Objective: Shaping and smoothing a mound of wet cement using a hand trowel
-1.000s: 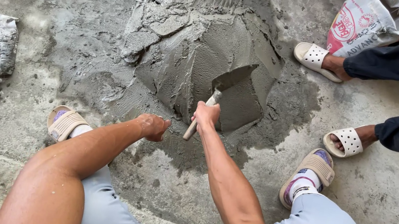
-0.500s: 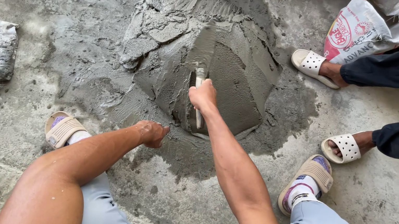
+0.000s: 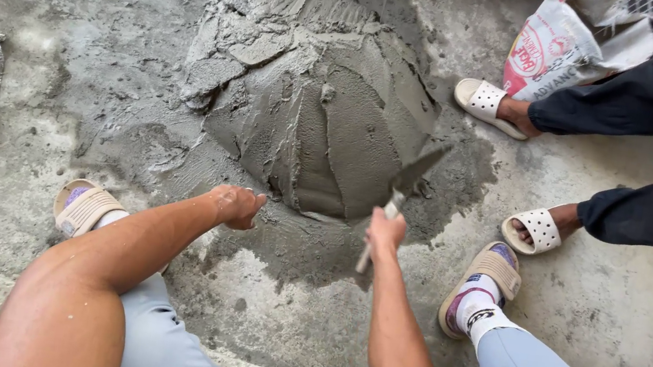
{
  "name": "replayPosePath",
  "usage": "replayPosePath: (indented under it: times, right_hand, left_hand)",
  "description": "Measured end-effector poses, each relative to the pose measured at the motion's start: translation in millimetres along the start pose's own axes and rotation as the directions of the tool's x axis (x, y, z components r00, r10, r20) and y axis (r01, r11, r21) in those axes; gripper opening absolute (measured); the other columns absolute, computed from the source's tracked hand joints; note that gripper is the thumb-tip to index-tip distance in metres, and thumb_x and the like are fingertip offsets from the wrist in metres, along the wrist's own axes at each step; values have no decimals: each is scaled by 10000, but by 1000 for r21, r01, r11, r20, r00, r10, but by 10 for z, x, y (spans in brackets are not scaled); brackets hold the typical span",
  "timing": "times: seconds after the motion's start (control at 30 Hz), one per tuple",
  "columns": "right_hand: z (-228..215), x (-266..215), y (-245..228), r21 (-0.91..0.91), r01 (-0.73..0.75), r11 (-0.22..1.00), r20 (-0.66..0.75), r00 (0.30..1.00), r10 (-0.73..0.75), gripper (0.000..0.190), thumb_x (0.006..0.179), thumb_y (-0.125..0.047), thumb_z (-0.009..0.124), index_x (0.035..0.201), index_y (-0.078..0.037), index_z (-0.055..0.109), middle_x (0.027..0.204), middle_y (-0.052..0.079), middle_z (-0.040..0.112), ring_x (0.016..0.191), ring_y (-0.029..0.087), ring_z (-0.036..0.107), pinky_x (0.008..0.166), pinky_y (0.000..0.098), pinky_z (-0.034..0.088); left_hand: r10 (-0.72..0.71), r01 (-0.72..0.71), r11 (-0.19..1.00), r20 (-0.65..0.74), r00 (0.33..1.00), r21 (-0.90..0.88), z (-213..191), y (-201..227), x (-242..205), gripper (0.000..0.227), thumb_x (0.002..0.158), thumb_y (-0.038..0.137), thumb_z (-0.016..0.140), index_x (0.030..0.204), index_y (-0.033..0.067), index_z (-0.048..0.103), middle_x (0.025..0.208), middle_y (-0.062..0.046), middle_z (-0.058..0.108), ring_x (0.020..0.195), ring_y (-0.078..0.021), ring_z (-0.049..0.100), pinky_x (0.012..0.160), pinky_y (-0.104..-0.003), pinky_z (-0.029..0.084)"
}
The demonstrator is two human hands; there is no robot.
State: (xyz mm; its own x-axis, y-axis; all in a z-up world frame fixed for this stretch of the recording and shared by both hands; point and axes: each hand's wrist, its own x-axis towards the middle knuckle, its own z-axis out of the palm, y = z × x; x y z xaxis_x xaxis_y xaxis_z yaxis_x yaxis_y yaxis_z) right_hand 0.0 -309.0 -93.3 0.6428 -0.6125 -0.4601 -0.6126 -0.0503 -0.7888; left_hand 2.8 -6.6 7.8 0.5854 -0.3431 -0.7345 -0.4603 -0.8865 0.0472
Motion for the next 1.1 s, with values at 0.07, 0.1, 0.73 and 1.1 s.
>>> replayPosePath:
  times: [0.07,0.1,0.73,1.1]
  right_hand:
    - [-233,272,258,-10,-7,1000,0,1000,7,292,751,-178,601,934,47,558,607,145,565,405,205,558,327,346,490]
    - [-345,405,396,-22,-21,1000,4,1000,22,242,737,-133,612,879,55,559,545,128,546,356,185,531,287,343,475]
    - [-232,106,-442,-199,59,978,292,956,1,236,679,-36,568,893,58,535,483,93,519,317,138,478,285,324,440]
    - [281,-322,-1338,-537,439,720,435,876,-210,471,790,-186,588,1180,54,478,1076,292,584,998,400,585,803,514,503]
  left_hand:
    - [-6,6,1000,-3,1000,1,12,-7,75,550,821,406,492,1255,77,413,1186,-161,568,1126,-306,554,929,-420,477]
    - [-13,13,1000,2,1000,0,31,-11,112,545,825,404,484,1253,73,416,1195,-159,565,1133,-300,551,932,-418,475]
    - [-12,11,1000,35,999,22,204,-32,278,547,811,418,498,1248,95,436,1168,-157,581,1107,-299,568,915,-415,480]
    - [25,-26,999,48,999,34,216,-20,244,532,815,404,466,1230,72,437,1154,-158,589,1098,-295,573,914,-399,483]
